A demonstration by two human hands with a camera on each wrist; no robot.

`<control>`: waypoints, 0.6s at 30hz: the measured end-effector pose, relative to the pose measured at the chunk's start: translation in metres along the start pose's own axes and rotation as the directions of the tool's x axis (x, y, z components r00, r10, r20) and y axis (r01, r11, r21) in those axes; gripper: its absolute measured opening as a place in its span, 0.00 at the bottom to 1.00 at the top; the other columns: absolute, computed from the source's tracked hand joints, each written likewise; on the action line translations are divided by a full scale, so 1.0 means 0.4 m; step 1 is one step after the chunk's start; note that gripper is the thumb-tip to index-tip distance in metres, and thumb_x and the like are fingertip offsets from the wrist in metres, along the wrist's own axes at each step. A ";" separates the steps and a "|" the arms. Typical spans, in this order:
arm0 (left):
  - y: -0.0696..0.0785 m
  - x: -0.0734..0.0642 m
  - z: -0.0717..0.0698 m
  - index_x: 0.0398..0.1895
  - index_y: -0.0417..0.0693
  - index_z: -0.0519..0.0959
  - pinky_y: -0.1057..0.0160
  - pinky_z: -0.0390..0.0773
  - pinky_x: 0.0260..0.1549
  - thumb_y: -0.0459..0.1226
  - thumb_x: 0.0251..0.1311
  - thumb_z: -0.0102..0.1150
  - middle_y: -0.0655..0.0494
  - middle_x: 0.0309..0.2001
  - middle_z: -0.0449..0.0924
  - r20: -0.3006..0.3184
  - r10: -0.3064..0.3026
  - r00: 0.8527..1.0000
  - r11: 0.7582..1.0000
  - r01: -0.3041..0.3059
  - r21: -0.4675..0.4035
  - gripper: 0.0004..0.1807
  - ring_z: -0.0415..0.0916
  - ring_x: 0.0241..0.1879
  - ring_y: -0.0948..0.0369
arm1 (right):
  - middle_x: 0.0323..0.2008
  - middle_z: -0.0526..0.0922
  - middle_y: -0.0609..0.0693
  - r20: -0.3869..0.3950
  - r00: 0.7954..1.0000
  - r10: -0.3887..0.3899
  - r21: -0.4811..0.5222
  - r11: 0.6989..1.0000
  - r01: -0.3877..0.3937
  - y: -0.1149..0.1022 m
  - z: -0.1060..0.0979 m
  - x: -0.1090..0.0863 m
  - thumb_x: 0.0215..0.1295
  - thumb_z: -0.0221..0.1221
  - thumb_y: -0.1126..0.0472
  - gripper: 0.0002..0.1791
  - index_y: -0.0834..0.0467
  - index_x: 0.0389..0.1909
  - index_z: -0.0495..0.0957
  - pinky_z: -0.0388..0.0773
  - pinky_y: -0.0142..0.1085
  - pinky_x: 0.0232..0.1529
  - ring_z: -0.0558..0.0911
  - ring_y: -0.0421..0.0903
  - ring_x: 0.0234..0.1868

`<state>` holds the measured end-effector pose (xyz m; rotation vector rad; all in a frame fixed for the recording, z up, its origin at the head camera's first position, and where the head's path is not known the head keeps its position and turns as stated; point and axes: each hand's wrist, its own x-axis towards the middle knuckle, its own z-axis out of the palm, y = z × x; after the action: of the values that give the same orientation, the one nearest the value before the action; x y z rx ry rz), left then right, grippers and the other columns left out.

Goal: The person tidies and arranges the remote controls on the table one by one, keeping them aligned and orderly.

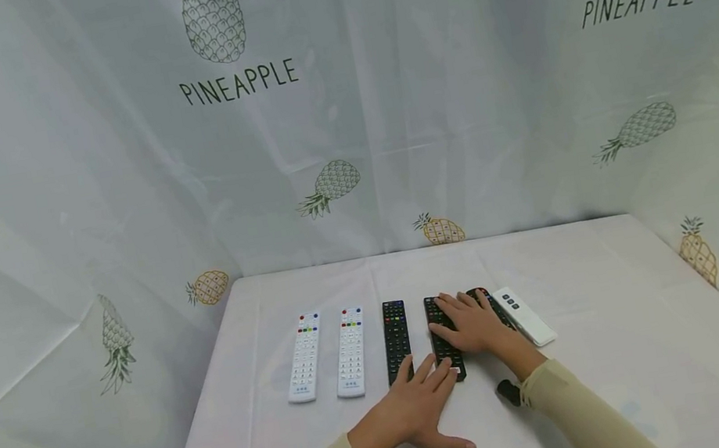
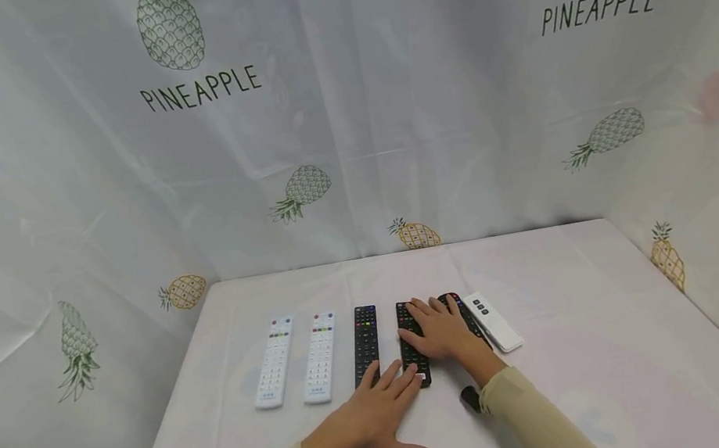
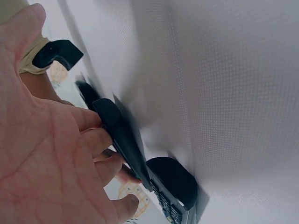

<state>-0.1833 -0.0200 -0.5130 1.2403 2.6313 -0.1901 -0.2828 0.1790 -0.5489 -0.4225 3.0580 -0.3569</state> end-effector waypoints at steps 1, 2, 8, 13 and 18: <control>0.001 -0.002 -0.002 0.80 0.58 0.48 0.40 0.49 0.73 0.81 0.51 0.33 0.60 0.80 0.44 0.000 -0.002 1.000 1.000 0.002 0.001 0.59 0.42 0.80 0.56 | 0.75 0.63 0.54 0.000 1.000 0.002 0.000 1.000 -0.002 -0.001 0.000 0.000 0.72 0.45 0.34 0.39 0.55 0.74 0.62 0.41 0.67 0.72 0.61 0.64 0.74; 0.002 -0.003 -0.005 0.80 0.58 0.49 0.40 0.50 0.73 0.81 0.51 0.33 0.60 0.80 0.45 -0.001 -0.004 1.000 1.000 0.004 0.002 0.59 0.42 0.80 0.56 | 0.75 0.63 0.54 -0.001 1.000 0.003 -0.003 1.000 -0.003 -0.001 -0.001 -0.001 0.72 0.45 0.34 0.39 0.55 0.74 0.62 0.41 0.68 0.72 0.61 0.65 0.74; 0.004 -0.006 -0.005 0.80 0.57 0.49 0.40 0.50 0.73 0.81 0.51 0.34 0.60 0.80 0.45 -0.003 -0.012 1.000 1.000 0.012 0.007 0.59 0.42 0.80 0.55 | 0.74 0.64 0.54 -0.001 1.000 0.007 -0.015 1.000 -0.007 -0.001 -0.001 0.003 0.72 0.45 0.35 0.38 0.55 0.74 0.63 0.40 0.67 0.72 0.59 0.65 0.74; 0.002 -0.005 -0.003 0.80 0.58 0.48 0.40 0.50 0.73 0.81 0.51 0.33 0.60 0.80 0.44 -0.001 -0.011 1.000 1.000 0.011 0.013 0.59 0.42 0.80 0.55 | 0.74 0.64 0.55 0.000 1.000 -0.002 -0.013 1.000 0.002 -0.003 -0.004 0.001 0.72 0.45 0.35 0.38 0.55 0.73 0.64 0.41 0.68 0.72 0.59 0.65 0.74; 0.005 -0.005 -0.006 0.80 0.57 0.48 0.40 0.49 0.73 0.81 0.51 0.33 0.60 0.80 0.45 0.002 -0.006 1.000 1.000 0.006 0.001 0.59 0.42 0.80 0.55 | 0.74 0.65 0.55 0.004 1.000 -0.007 -0.016 1.000 0.007 -0.007 -0.009 -0.002 0.72 0.45 0.35 0.38 0.56 0.73 0.64 0.42 0.68 0.72 0.59 0.65 0.74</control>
<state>-0.1810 -0.0197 -0.5101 1.2326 2.6336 -0.1939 -0.2817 0.1775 -0.5448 -0.4347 3.0581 -0.3311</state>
